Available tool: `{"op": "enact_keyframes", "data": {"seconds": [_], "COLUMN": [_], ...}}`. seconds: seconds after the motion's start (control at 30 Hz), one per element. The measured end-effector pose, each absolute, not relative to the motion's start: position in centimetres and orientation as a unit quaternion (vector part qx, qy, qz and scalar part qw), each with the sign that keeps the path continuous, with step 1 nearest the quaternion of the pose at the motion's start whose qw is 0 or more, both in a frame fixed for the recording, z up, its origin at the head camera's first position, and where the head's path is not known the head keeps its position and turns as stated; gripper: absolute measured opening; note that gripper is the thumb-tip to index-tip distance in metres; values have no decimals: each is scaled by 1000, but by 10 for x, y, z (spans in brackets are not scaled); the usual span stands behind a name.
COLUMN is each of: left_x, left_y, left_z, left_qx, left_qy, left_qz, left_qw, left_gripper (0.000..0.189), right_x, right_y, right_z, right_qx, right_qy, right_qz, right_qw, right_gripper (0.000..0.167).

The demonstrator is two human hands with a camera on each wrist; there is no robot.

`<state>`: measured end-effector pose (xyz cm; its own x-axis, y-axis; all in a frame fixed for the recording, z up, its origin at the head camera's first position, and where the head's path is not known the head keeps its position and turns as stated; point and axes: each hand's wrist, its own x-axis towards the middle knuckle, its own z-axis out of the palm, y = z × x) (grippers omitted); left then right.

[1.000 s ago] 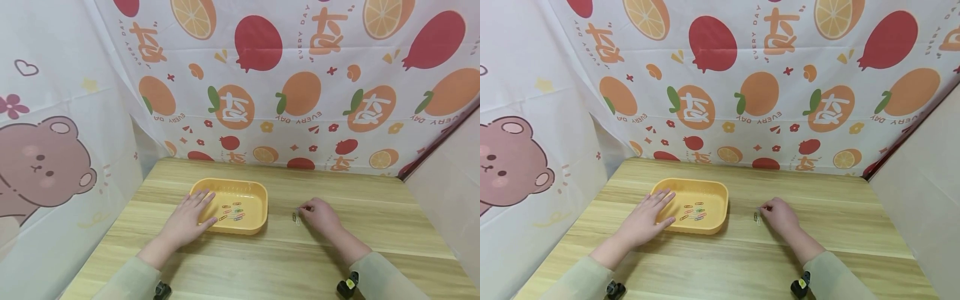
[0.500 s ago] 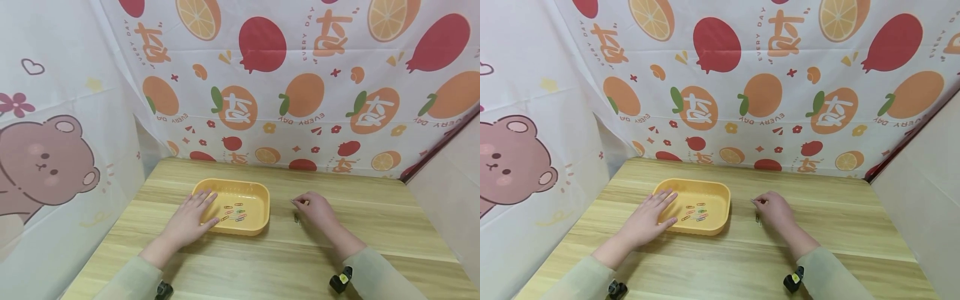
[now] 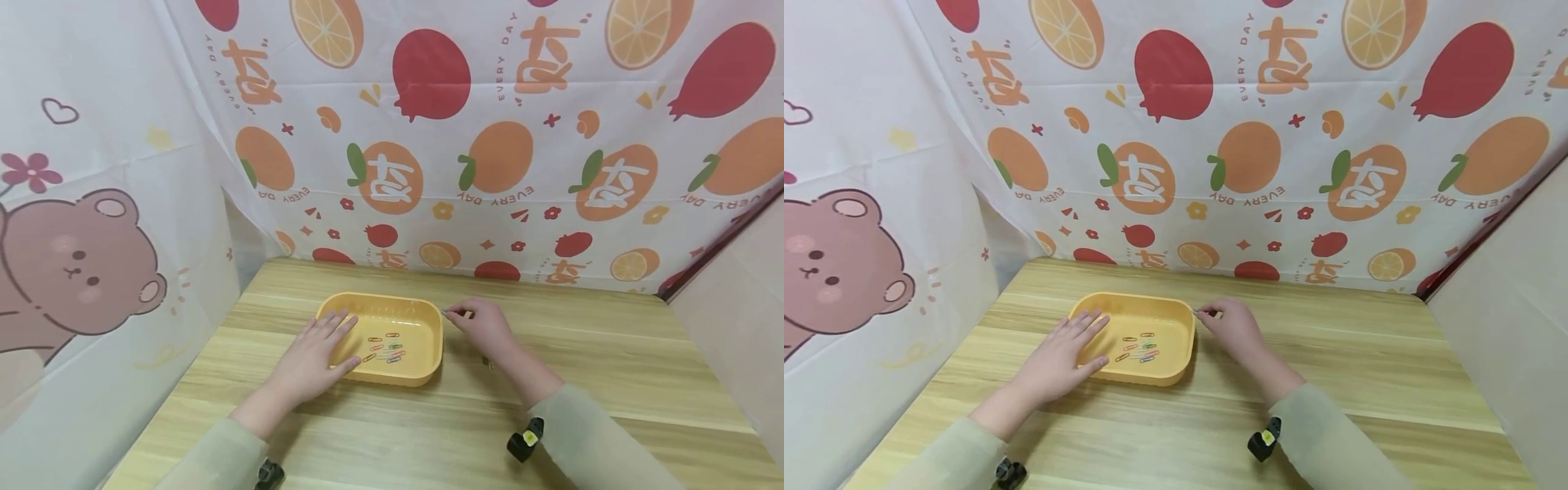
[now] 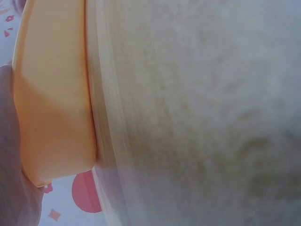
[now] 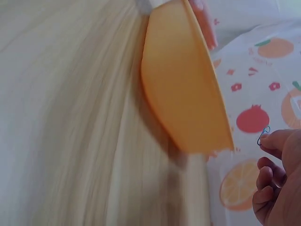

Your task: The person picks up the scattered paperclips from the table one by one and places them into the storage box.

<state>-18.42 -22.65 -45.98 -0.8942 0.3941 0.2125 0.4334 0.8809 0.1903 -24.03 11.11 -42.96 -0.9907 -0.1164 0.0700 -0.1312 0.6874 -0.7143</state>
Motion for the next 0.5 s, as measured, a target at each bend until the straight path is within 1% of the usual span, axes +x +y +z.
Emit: {"op": "enact_keyframes", "data": {"seconds": [0.13, 0.33, 0.5], "left_x": [-184, -184, -184], "left_y": [-227, -226, -226], "left_z": [-460, -460, -459], "left_qx": [-212, -212, -212], "left_qy": [-966, -966, -967], "left_qz": [-119, -119, -116], "left_qw": [87, 85, 84], "left_gripper": [76, 76, 76], "right_x": [-242, -241, -242], "right_y": [87, 56, 39], "right_z": [-426, -423, -426], "right_qx": [81, 97, 115], "right_qy": [-912, -904, -899], "right_qz": [403, 417, 423], "right_qw": [17, -4, -3], "right_gripper": [13, 13, 12]}}
